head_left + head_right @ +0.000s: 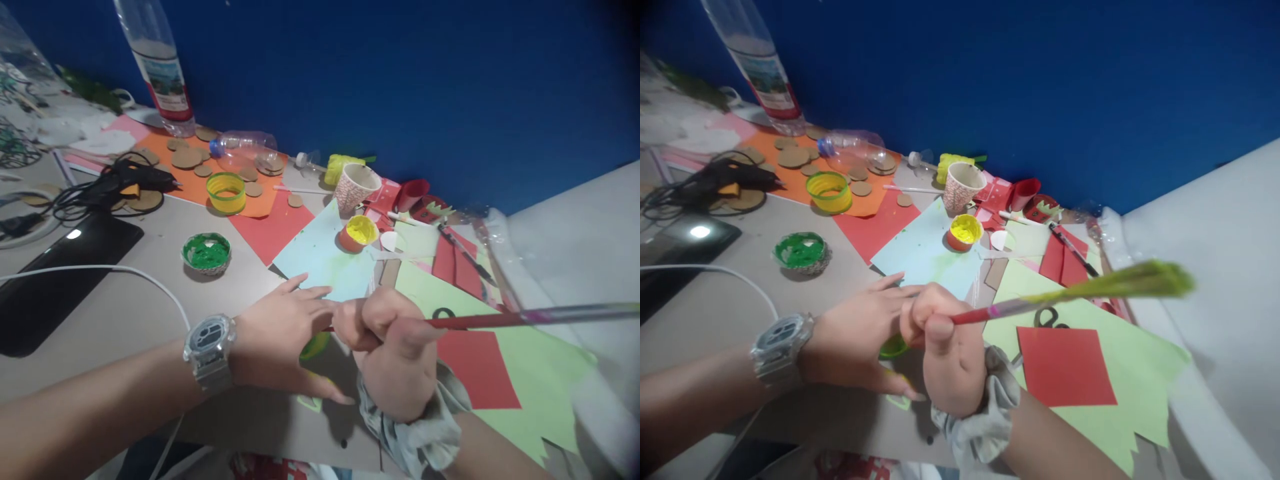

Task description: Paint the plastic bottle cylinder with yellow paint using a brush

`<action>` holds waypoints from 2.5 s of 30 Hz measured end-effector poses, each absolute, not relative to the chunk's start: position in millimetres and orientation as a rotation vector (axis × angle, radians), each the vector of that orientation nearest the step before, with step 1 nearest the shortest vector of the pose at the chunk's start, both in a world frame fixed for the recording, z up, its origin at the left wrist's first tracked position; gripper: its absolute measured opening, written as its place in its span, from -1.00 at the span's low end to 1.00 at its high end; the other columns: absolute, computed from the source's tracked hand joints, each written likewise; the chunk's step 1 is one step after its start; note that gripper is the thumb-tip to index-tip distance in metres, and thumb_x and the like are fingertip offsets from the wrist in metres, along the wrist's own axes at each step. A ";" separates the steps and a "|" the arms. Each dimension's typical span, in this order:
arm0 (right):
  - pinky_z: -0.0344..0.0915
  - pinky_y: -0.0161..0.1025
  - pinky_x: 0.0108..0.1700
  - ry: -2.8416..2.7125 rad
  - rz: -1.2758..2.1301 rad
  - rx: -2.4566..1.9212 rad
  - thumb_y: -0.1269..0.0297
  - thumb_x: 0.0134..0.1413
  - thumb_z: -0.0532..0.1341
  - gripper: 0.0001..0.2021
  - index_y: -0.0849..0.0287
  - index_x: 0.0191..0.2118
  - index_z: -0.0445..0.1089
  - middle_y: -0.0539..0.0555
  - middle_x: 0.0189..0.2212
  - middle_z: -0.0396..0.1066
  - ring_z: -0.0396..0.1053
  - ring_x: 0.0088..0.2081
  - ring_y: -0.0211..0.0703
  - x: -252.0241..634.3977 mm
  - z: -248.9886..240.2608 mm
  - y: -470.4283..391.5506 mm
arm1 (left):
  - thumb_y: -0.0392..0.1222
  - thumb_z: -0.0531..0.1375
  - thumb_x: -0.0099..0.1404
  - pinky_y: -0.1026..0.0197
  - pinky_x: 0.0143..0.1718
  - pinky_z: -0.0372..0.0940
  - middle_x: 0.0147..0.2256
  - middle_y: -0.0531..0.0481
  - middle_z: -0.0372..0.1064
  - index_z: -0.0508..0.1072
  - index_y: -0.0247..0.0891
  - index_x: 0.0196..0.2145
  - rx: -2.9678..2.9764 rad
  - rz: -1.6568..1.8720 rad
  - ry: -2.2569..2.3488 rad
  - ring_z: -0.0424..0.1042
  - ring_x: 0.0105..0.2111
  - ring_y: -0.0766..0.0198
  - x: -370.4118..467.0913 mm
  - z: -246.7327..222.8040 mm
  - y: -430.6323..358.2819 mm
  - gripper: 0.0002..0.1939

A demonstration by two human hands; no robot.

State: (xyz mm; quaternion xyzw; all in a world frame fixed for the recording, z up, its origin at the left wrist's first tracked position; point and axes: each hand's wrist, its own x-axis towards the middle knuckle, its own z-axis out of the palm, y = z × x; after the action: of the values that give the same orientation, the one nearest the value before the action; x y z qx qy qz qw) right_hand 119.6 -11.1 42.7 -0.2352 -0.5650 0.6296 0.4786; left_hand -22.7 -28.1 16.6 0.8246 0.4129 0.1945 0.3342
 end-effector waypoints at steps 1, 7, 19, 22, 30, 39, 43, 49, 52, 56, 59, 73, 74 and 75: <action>-0.13 -0.28 -0.59 -1.387 1.543 -0.573 -0.12 0.18 0.06 -0.53 0.10 -0.58 0.02 -0.14 -0.66 -0.16 -0.18 -0.64 -0.33 120.1 42.4 -11.2 | 0.26 0.21 0.09 -0.23 0.29 -0.26 0.11 0.03 0.35 0.35 -0.07 0.02 2.152 0.504 1.078 0.16 0.21 -0.06 -22.6 16.8 -28.0 -0.40; -0.08 -0.29 -0.58 -1.439 1.555 -0.547 -0.11 0.23 -0.03 -0.54 0.10 -0.55 0.01 -0.14 -0.65 -0.16 -0.18 -0.64 -0.34 122.1 40.7 -11.1 | 0.24 0.23 0.10 -0.27 0.28 -0.24 0.14 0.04 0.32 0.29 -0.05 0.08 2.143 0.512 1.063 0.16 0.22 -0.07 -21.5 13.5 -28.6 -0.36; -0.15 -0.30 -0.60 -1.391 1.657 -0.537 -0.09 0.21 0.04 -0.55 0.10 -0.55 0.01 -0.15 -0.67 -0.15 -0.18 -0.65 -0.35 114.3 46.5 -8.1 | 0.30 0.28 0.00 -0.27 0.27 -0.15 0.04 -0.04 0.41 0.33 -0.11 0.05 2.164 0.592 1.059 0.28 0.13 -0.12 -19.9 12.8 -30.4 -0.27; -0.15 -0.29 -0.59 -1.393 1.678 -0.535 -0.08 0.21 0.04 -0.56 0.10 -0.55 0.06 -0.15 -0.66 -0.13 -0.18 -0.64 -0.35 114.5 45.3 -9.7 | 0.36 0.27 -0.03 -0.28 0.28 -0.18 0.01 -0.07 0.43 0.35 -0.14 0.03 2.176 0.607 1.057 0.29 0.13 -0.15 -18.9 12.1 -31.2 -0.24; -0.13 -0.29 -0.59 -1.444 1.678 -0.557 -0.07 0.22 0.04 -0.56 0.10 -0.56 0.06 -0.15 -0.66 -0.17 -0.18 -0.65 -0.36 116.6 52.6 -12.6 | 0.38 0.28 -0.09 -0.26 0.29 -0.24 0.09 -0.08 0.38 0.32 -0.12 0.07 2.204 0.607 1.059 0.19 0.19 -0.16 -16.0 9.3 -33.3 -0.15; -0.13 -0.28 -0.58 -1.430 1.661 -0.531 -0.03 0.22 0.07 -0.58 0.10 -0.56 0.07 -0.15 -0.65 -0.16 -0.20 -0.64 -0.35 119.1 44.8 -16.6 | 0.36 0.30 -0.09 -0.21 0.31 -0.23 0.09 -0.05 0.38 0.30 -0.09 0.11 2.196 0.613 1.037 0.21 0.19 -0.13 -13.7 9.8 -35.7 -0.14; -0.14 -0.26 -0.57 -1.426 1.655 -0.550 -0.05 0.22 0.03 -0.59 0.08 -0.54 0.11 -0.15 -0.66 -0.15 -0.18 -0.65 -0.32 121.5 42.9 -17.8 | 0.31 0.31 -0.07 -0.21 0.30 -0.22 0.06 -0.01 0.40 0.27 -0.10 0.13 2.172 0.584 1.031 0.18 0.21 -0.12 -15.0 14.7 -35.9 -0.14; -0.09 -0.21 -0.55 -1.488 1.609 -0.580 -0.07 0.21 0.04 -0.59 0.08 -0.56 0.11 -0.14 -0.67 -0.14 -0.18 -0.65 -0.30 122.3 38.7 -27.2 | 0.37 0.29 -0.11 -0.25 0.30 -0.25 0.13 0.02 0.34 0.31 -0.04 0.09 2.189 0.574 0.955 0.09 0.25 -0.19 -16.1 11.6 -34.1 -0.15; -0.07 -0.19 -0.54 -1.475 1.584 -0.583 -0.07 0.19 0.05 -0.58 0.07 -0.58 0.09 -0.14 -0.69 -0.15 -0.20 -0.66 -0.29 122.8 38.4 -28.2 | 0.36 0.29 -0.10 -0.27 0.28 -0.24 0.11 -0.04 0.36 0.37 -0.09 0.05 2.219 0.545 0.960 0.10 0.24 -0.23 -15.8 12.8 -33.6 -0.20; -0.09 -0.21 -0.57 -1.494 1.623 -0.621 -0.08 0.23 0.00 -0.58 0.06 -0.55 0.13 -0.13 -0.69 -0.12 -0.19 -0.67 -0.28 125.7 39.7 -25.9 | 0.29 0.32 -0.08 -0.31 0.28 -0.25 0.11 0.01 0.36 0.39 -0.07 0.01 2.161 0.539 0.969 0.14 0.22 -0.21 -15.3 15.8 -33.5 -0.27; -0.09 -0.23 -0.56 -1.449 1.619 -0.542 -0.08 0.23 0.00 -0.57 0.07 -0.56 0.09 -0.14 -0.68 -0.13 -0.18 -0.66 -0.30 126.1 40.1 -26.5 | 0.32 0.31 -0.09 -0.32 0.28 -0.26 0.12 0.04 0.35 0.36 -0.02 0.05 2.179 0.543 0.935 0.09 0.24 -0.23 -15.3 13.8 -33.5 -0.23; -0.12 -0.23 -0.60 -1.511 1.628 -0.534 -0.12 0.23 -0.03 -0.53 0.08 -0.58 0.07 -0.14 -0.71 -0.10 -0.21 -0.68 -0.33 131.9 37.9 -26.2 | 0.35 0.30 -0.10 -0.29 0.28 -0.19 0.08 -0.06 0.38 0.37 -0.11 0.05 2.232 0.517 0.947 0.17 0.20 -0.21 -13.7 8.9 -33.5 -0.19; -0.11 -0.23 -0.60 -1.529 1.625 -0.544 -0.12 0.23 -0.04 -0.53 0.08 -0.58 0.08 -0.14 -0.71 -0.11 -0.21 -0.68 -0.33 132.4 37.5 -26.6 | 0.34 0.30 -0.10 -0.28 0.29 -0.20 0.08 -0.05 0.38 0.37 -0.10 0.04 2.235 0.517 0.946 0.15 0.21 -0.21 -13.6 8.4 -33.5 -0.20; -0.10 -0.23 -0.59 -1.543 1.621 -0.557 -0.12 0.23 -0.05 -0.53 0.08 -0.58 0.08 -0.14 -0.71 -0.11 -0.20 -0.68 -0.32 133.1 37.3 -26.7 | 0.34 0.30 -0.10 -0.27 0.29 -0.20 0.09 -0.04 0.37 0.36 -0.10 0.05 2.233 0.519 0.944 0.12 0.23 -0.21 -13.7 8.2 -33.5 -0.19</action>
State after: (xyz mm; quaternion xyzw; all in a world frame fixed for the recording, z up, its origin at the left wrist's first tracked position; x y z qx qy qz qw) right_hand 133.1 -26.7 37.3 -0.2209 -0.6115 0.6426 0.4054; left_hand -13.7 -33.5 8.2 0.8517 0.3602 0.1980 0.3250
